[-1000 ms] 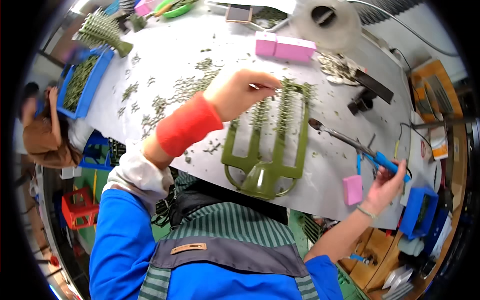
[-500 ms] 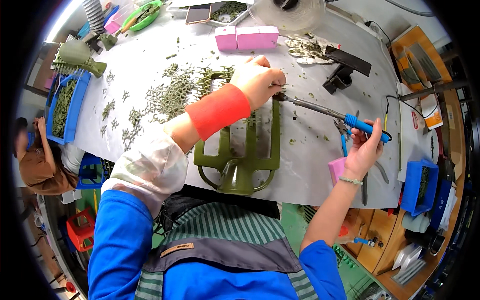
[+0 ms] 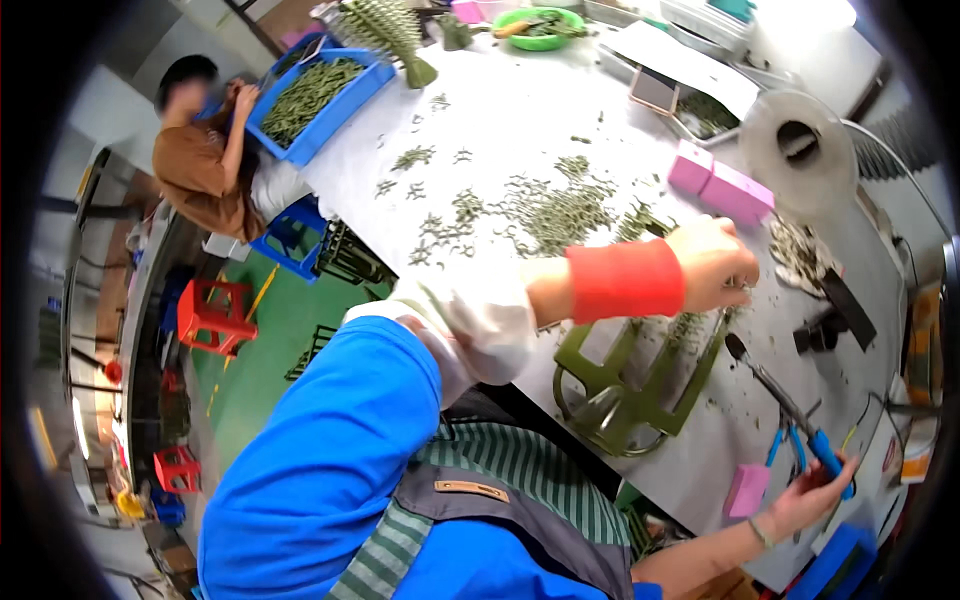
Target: The person is assembling small green plastic clusters onto a large green frame by hand. They pick up individual clusters from the table and press them into slots on the frame while using a handheld tool to provide leverage or secure the components.
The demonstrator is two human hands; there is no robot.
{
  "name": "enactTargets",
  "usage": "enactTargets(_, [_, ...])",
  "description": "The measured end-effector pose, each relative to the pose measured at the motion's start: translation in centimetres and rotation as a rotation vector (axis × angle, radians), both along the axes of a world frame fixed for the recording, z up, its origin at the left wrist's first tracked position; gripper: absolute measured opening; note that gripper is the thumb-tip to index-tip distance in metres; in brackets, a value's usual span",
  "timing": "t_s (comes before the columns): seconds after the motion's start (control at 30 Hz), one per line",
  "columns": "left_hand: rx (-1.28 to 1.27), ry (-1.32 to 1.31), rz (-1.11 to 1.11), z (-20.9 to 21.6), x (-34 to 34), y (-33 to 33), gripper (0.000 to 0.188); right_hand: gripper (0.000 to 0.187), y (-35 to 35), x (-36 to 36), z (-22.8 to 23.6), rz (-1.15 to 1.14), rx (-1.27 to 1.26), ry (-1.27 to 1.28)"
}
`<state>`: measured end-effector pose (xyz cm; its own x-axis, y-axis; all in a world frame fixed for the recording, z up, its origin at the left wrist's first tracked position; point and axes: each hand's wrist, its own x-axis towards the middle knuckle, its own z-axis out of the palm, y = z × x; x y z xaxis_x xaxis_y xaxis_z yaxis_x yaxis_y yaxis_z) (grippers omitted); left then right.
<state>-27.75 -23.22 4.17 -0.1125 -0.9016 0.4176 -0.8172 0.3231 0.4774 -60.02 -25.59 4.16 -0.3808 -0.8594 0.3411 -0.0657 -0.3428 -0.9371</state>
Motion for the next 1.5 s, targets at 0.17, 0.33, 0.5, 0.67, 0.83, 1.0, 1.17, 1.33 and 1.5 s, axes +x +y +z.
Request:
enactTargets(0.17, [0.315,0.280,0.451,0.9,16.7,6.7,0.020,0.032,0.7,0.4,1.3,0.032,0.248,-0.243])
enactTargets(0.33, [0.500,-0.442,1.207,-3.5,31.2,15.6,0.024,0.030,0.8,-0.7,0.8,0.056,0.238,-0.268])
enactTargets(0.5, [0.625,-0.335,1.227,-6.0,31.6,18.8,0.040,0.028,1.1,0.0,1.2,0.050,0.238,-0.280])
enactTargets(0.67, [0.335,-0.296,1.116,-7.5,29.5,21.1,0.033,0.029,1.4,0.3,1.4,0.009,0.213,-0.269])
enactTargets(0.83, [0.342,-0.275,1.009,-6.7,28.2,22.1,0.028,0.029,1.5,0.5,1.6,0.014,0.214,-0.287])
enactTargets(1.0, [0.289,-0.295,0.746,-5.9,28.3,22.3,0.025,0.028,1.6,0.3,1.7,0.023,0.199,-0.280])
enactTargets(1.17, [0.539,-0.025,1.201,-4.6,28.5,20.3,0.030,0.028,1.5,0.0,1.6,0.011,0.208,-0.309])
enactTargets(1.33, [0.578,-0.165,1.092,-5.4,27.4,20.3,0.032,0.029,1.5,-0.3,1.6,-0.010,0.217,-0.290])
enactTargets(1.5, [0.473,-0.234,0.980,-5.8,27.0,21.6,0.030,0.030,1.3,-0.7,1.4,-0.007,0.243,-0.283])
